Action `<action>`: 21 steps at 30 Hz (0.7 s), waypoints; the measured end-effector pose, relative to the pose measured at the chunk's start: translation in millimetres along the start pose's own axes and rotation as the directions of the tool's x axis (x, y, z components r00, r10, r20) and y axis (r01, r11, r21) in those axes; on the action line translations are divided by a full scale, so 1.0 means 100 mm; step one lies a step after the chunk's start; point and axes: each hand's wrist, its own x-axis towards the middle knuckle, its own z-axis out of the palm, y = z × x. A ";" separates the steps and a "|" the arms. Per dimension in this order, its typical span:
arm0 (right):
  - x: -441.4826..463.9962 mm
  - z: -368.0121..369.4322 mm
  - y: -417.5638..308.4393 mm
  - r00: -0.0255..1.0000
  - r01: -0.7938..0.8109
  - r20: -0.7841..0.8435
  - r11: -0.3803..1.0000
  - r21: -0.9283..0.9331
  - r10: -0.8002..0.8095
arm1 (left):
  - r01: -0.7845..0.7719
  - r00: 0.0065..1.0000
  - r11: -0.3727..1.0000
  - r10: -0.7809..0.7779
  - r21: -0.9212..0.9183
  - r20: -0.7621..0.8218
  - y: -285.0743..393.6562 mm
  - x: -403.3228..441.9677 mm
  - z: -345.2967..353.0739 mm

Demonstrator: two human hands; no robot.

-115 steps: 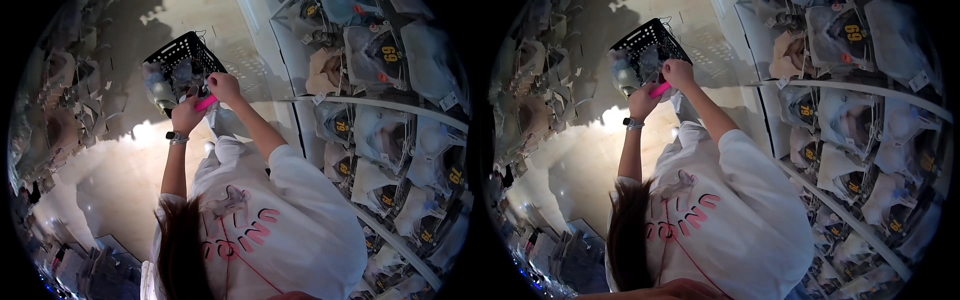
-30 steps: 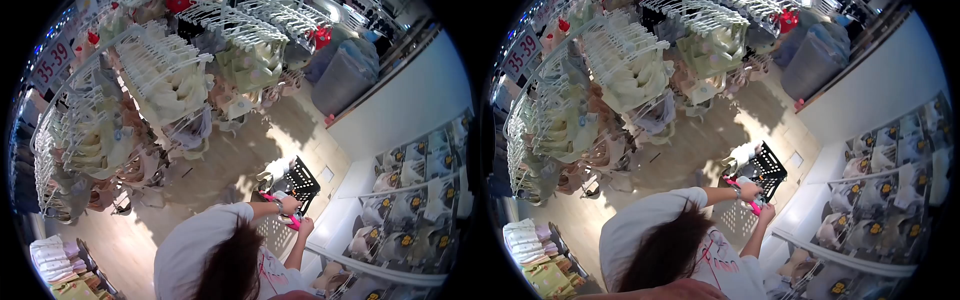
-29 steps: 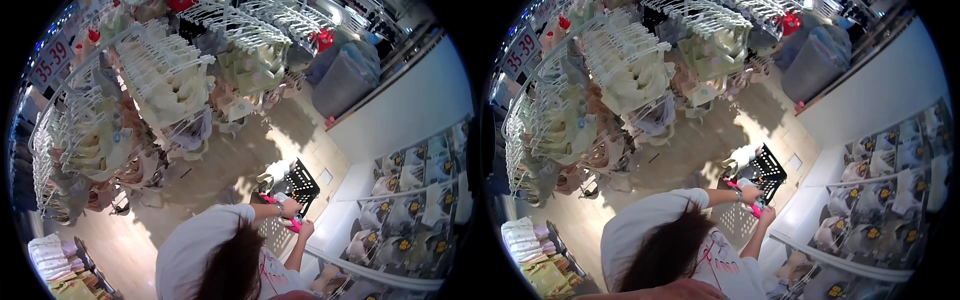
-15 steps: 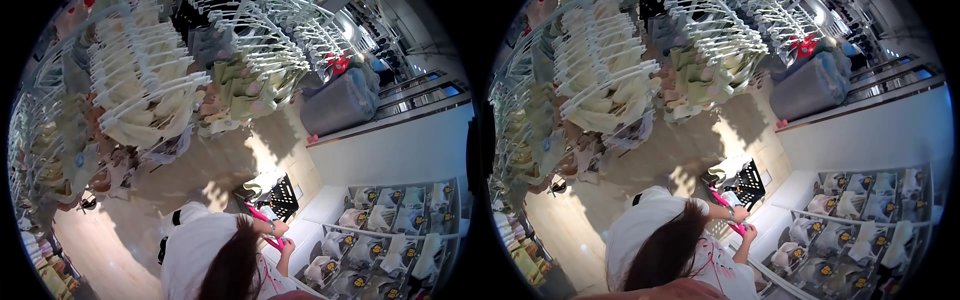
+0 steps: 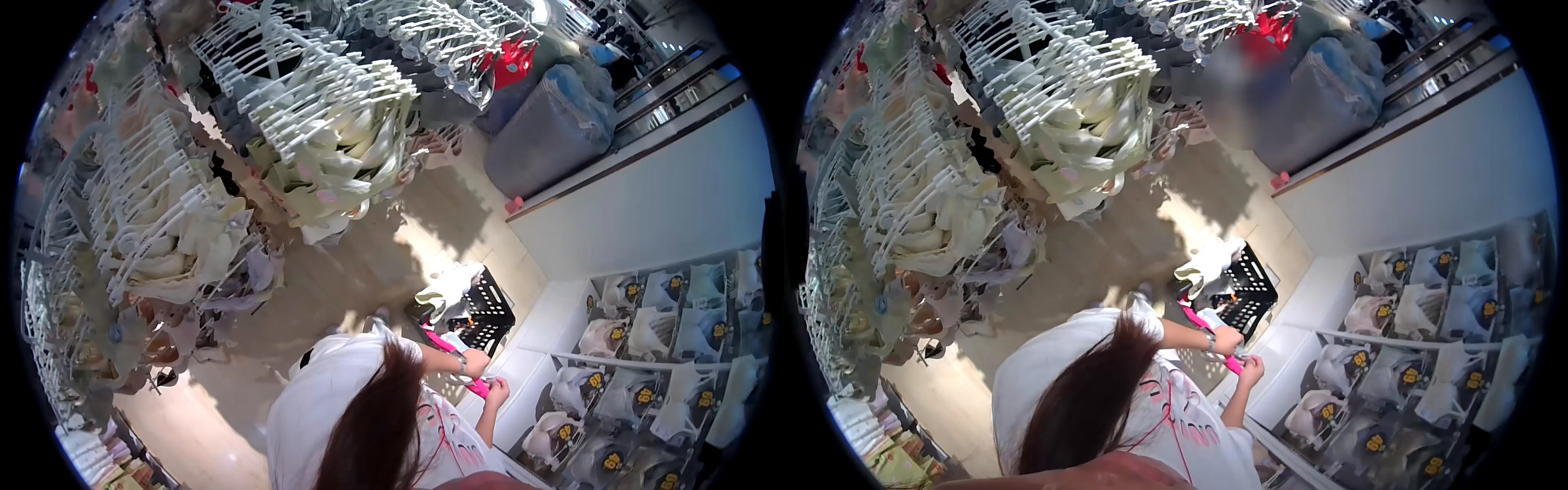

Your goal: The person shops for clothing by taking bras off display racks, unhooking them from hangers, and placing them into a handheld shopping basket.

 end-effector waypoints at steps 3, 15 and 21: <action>0.39 0.13 -0.01 1.000 -0.010 -0.009 1.000 0.020 0.011 | 0.064 0.998 0.997 -0.064 0.043 -0.010 -0.05 0.30 -0.15; 1.30 0.07 -0.36 0.997 -0.043 0.063 0.999 -0.022 0.044 | 0.349 0.930 0.937 -0.347 0.005 0.117 -0.11 1.34 -0.48; 1.83 -0.01 -0.02 0.996 -0.013 -0.071 0.900 0.437 0.049 | 0.679 0.734 0.510 -0.458 -0.528 0.502 -0.63 2.09 -0.52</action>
